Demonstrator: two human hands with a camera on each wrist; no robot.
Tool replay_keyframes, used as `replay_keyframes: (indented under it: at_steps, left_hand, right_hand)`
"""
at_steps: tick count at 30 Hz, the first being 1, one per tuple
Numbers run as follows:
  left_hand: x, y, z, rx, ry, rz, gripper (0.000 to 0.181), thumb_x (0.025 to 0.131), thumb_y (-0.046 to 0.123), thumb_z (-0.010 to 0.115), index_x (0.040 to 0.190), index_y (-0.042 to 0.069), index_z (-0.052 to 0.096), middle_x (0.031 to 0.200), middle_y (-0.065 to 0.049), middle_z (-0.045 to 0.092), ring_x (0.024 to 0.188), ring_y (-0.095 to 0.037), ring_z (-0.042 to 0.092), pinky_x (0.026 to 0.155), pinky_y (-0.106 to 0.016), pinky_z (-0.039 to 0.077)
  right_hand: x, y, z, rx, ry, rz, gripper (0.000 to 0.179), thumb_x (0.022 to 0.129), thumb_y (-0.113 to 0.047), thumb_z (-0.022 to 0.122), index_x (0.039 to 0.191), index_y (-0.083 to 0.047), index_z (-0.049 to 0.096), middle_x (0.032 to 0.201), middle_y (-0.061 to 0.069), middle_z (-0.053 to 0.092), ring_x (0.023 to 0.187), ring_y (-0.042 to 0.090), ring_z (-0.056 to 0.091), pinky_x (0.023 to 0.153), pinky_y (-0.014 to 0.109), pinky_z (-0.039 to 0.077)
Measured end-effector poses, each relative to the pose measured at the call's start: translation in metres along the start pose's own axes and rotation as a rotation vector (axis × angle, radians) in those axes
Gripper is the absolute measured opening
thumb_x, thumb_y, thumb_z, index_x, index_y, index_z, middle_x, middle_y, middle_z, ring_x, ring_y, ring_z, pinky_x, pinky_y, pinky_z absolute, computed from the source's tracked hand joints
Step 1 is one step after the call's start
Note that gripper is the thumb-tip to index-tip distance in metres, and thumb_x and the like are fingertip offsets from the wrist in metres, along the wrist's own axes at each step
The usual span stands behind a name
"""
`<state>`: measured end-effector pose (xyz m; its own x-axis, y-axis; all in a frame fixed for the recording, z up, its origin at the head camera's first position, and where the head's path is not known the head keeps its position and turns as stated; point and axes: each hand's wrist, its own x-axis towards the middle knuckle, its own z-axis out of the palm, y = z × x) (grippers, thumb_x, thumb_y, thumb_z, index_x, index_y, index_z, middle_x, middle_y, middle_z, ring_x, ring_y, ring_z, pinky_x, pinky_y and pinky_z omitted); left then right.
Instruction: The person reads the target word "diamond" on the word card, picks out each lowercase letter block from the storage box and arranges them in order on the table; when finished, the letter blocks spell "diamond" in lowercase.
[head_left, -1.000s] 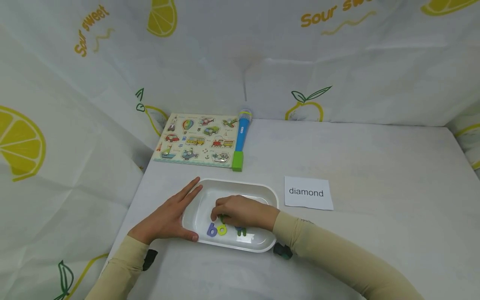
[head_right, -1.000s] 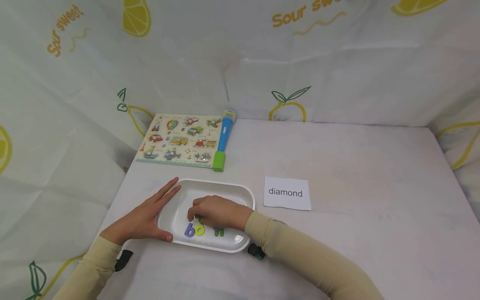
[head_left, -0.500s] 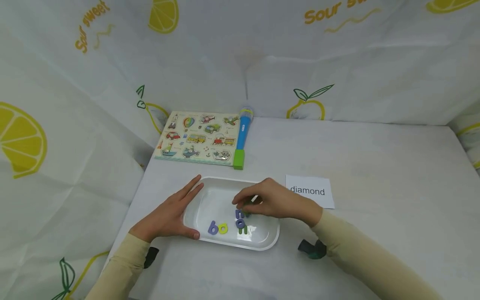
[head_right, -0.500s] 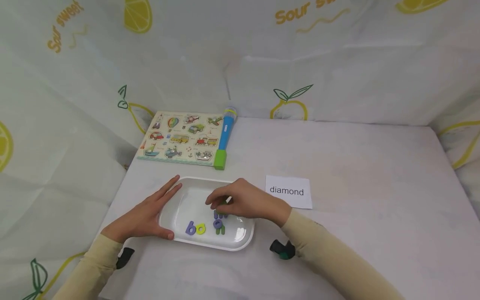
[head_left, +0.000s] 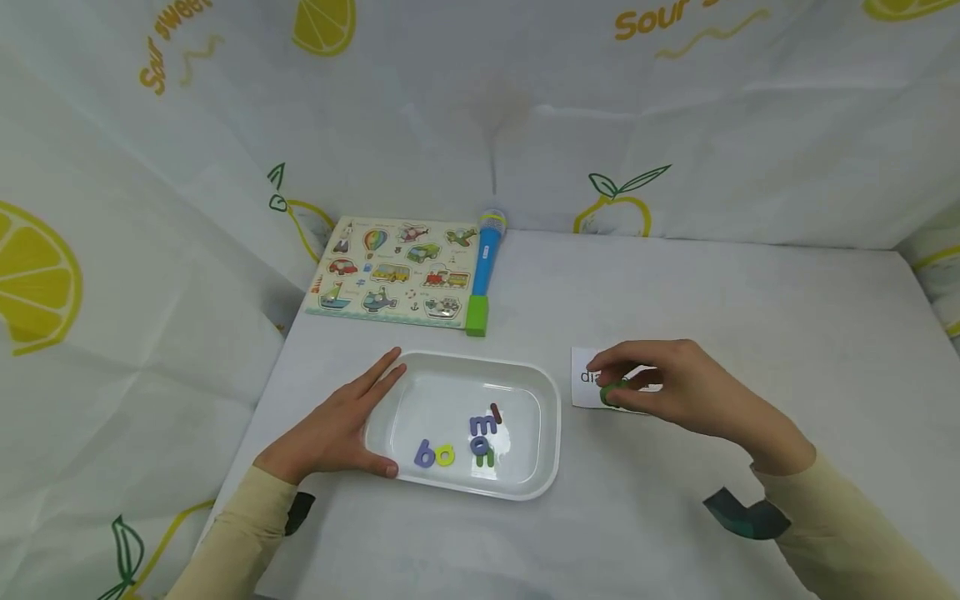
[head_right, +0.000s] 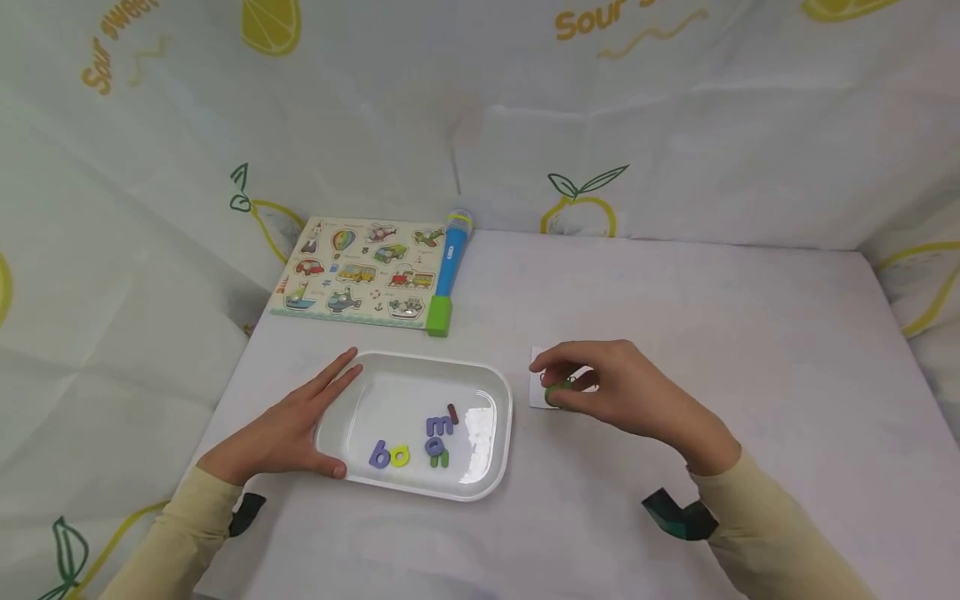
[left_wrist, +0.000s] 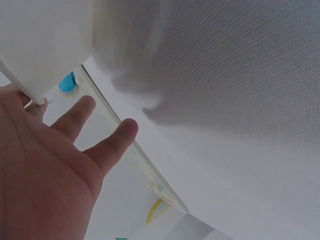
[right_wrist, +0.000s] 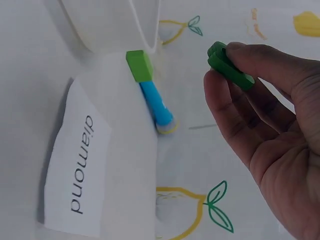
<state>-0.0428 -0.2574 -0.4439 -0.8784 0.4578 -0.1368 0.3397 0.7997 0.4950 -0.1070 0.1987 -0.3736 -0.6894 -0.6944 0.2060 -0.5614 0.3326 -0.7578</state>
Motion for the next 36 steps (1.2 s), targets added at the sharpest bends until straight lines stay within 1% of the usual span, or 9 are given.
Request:
replay_keyframes:
  at_steps: [2,5,9,13,17,22,28,30,36]
  left_hand:
    - [0.000,0.000,0.000,0.000,-0.001,0.003,0.138,0.057,0.086,0.074,0.163,0.016,0.022,0.170,0.008,-0.001,0.146,-0.035,0.033,0.108,-0.058,0.039]
    - [0.000,0.001,0.000,-0.003,-0.001,0.001,0.138,0.057,0.087,0.074,0.163,0.015,0.022,0.170,0.008,-0.001,0.146,-0.035,0.033,0.108,-0.059,0.039]
    - [0.001,0.001,0.000,-0.006,0.000,0.000,0.138,0.057,0.088,0.073,0.163,0.015,0.023,0.170,0.008,-0.001,0.146,-0.034,0.032,0.108,-0.060,0.038]
    - [0.001,0.000,0.002,-0.003,-0.004,0.001,0.138,0.057,0.088,0.072,0.163,0.015,0.022,0.170,0.008,-0.001,0.146,-0.034,0.032,0.108,-0.060,0.039]
    - [0.001,-0.001,0.002,-0.005,-0.005,-0.006,0.138,0.057,0.088,0.073,0.163,0.016,0.022,0.170,0.008,-0.001,0.146,-0.034,0.032,0.107,-0.060,0.039]
    - [0.001,-0.001,0.001,0.002,-0.006,-0.009,0.138,0.057,0.089,0.071,0.163,0.017,0.022,0.170,0.008,-0.001,0.146,-0.034,0.032,0.107,-0.059,0.039]
    - [0.001,0.001,0.000,-0.007,-0.007,-0.007,0.138,0.057,0.088,0.072,0.163,0.016,0.022,0.170,0.008,-0.001,0.146,-0.034,0.033,0.107,-0.059,0.039]
    - [0.001,0.001,0.000,-0.009,-0.008,-0.007,0.138,0.057,0.088,0.072,0.163,0.016,0.022,0.170,0.008,-0.001,0.146,-0.034,0.033,0.107,-0.059,0.040]
    - [0.001,0.001,0.000,-0.010,-0.009,-0.015,0.138,0.056,0.089,0.072,0.163,0.016,0.022,0.170,0.008,-0.001,0.146,-0.034,0.033,0.108,-0.059,0.039]
  right_hand:
    - [-0.008,0.006,0.002,0.004,0.007,0.007,0.044,0.081,0.004,0.082,0.116,-0.019,0.072,0.100,-0.009,0.072,0.088,0.008,0.067,0.077,0.026,0.058]
    - [-0.018,0.020,0.013,-0.004,0.015,0.016,0.043,0.080,0.004,0.083,0.114,-0.019,0.072,0.096,-0.010,0.072,0.085,0.007,0.067,0.075,0.025,0.058]
    - [-0.027,0.039,0.038,-0.035,0.023,0.028,0.039,0.077,0.004,0.084,0.109,-0.015,0.073,0.089,-0.015,0.070,0.080,0.004,0.065,0.069,0.026,0.057]
    - [-0.035,0.050,0.064,-0.030,0.004,0.068,0.032,0.079,0.000,0.084,0.106,-0.013,0.074,0.086,-0.014,0.069,0.077,0.003,0.062,0.065,0.026,0.053]
    - [-0.040,0.056,0.082,-0.065,0.025,0.082,0.031,0.077,-0.001,0.085,0.103,-0.016,0.075,0.092,-0.013,0.070,0.080,0.003,0.061,0.070,0.020,0.049]
    - [-0.043,0.053,0.084,-0.171,0.071,0.080,0.035,0.075,-0.004,0.088,0.104,-0.019,0.076,0.101,-0.014,0.069,0.090,0.006,0.060,0.080,0.020,0.046]
    - [-0.048,0.050,0.080,-0.237,0.081,0.078,0.038,0.075,-0.005,0.088,0.108,-0.018,0.074,0.106,-0.012,0.068,0.094,0.008,0.059,0.083,0.026,0.049]
    - [-0.050,0.050,0.081,-0.236,0.074,0.075,0.039,0.075,-0.002,0.087,0.109,-0.017,0.074,0.105,-0.012,0.068,0.094,0.009,0.060,0.083,0.025,0.049]
    - [-0.049,0.051,0.087,-0.172,0.068,0.040,0.041,0.074,0.003,0.086,0.110,-0.012,0.074,0.104,-0.007,0.070,0.090,0.011,0.061,0.081,0.021,0.049]
